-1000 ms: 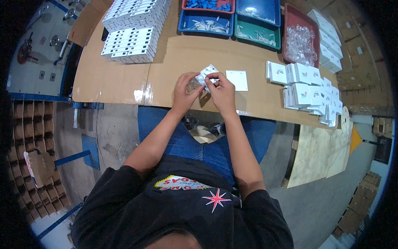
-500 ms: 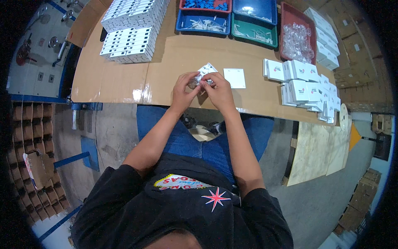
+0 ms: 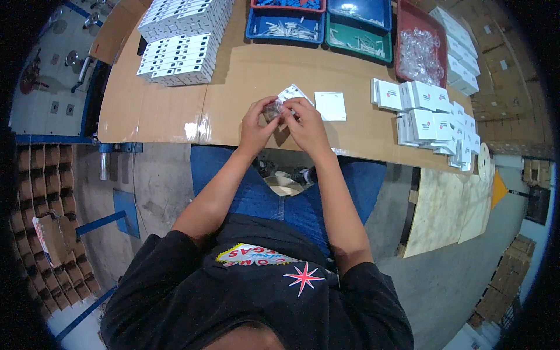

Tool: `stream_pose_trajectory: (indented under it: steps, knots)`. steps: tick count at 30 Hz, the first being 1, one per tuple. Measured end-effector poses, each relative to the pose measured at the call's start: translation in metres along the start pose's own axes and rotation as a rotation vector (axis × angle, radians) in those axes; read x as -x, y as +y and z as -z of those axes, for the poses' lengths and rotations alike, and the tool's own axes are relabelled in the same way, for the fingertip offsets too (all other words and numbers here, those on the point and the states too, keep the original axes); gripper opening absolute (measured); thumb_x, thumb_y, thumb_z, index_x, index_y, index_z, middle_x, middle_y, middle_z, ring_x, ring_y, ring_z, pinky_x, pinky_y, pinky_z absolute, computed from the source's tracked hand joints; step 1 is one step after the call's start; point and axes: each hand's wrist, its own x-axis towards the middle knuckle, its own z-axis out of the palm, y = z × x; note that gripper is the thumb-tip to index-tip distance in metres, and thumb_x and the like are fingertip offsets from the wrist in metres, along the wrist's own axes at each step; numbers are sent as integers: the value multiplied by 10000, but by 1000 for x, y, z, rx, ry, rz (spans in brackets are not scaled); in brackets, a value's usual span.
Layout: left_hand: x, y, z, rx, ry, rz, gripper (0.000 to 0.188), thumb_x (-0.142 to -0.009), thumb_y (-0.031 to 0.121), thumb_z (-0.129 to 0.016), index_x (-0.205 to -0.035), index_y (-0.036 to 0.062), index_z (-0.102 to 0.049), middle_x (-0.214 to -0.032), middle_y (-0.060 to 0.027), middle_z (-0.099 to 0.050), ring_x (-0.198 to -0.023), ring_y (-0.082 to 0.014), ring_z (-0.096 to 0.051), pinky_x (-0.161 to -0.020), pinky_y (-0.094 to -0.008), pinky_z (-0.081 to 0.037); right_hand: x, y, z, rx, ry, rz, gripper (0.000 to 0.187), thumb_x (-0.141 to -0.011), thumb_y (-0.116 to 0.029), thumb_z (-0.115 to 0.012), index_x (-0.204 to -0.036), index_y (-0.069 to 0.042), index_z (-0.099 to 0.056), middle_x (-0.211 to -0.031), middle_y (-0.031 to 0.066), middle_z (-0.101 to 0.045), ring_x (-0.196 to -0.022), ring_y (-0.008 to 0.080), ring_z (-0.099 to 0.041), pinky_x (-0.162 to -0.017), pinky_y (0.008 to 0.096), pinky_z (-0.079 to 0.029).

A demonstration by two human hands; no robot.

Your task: Assembling a small white electronic hub by placing internal components and snapping the casing together.

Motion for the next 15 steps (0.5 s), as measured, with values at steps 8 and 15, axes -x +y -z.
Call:
stream_pose_trajectory:
  steps: [8, 15]
  knots:
    - [1, -2, -1, -12, -18, 43, 484, -798, 150, -823, -1250, 72, -669, -1134, -121, -704, -1024, -286, -684, -904, -395, -535, 2, 8, -2, -71, -24, -93, 167, -1008, -128, -660, -1082, 7, -725, -985, 69, -690, -785, 109, -648, -669, 245, -500]
    - [-1, -1, -1, -134, -19, -79, 488, -770, 210, -836, -1220, 85, -692, -1096, -92, -709, -1036, -285, -661, -909, -411, -487, 1, 16, -3, -183, -40, -154, 173, -1026, -120, -640, -1108, 0, -733, -998, 32, -653, -733, 69, -592, -645, 213, -489]
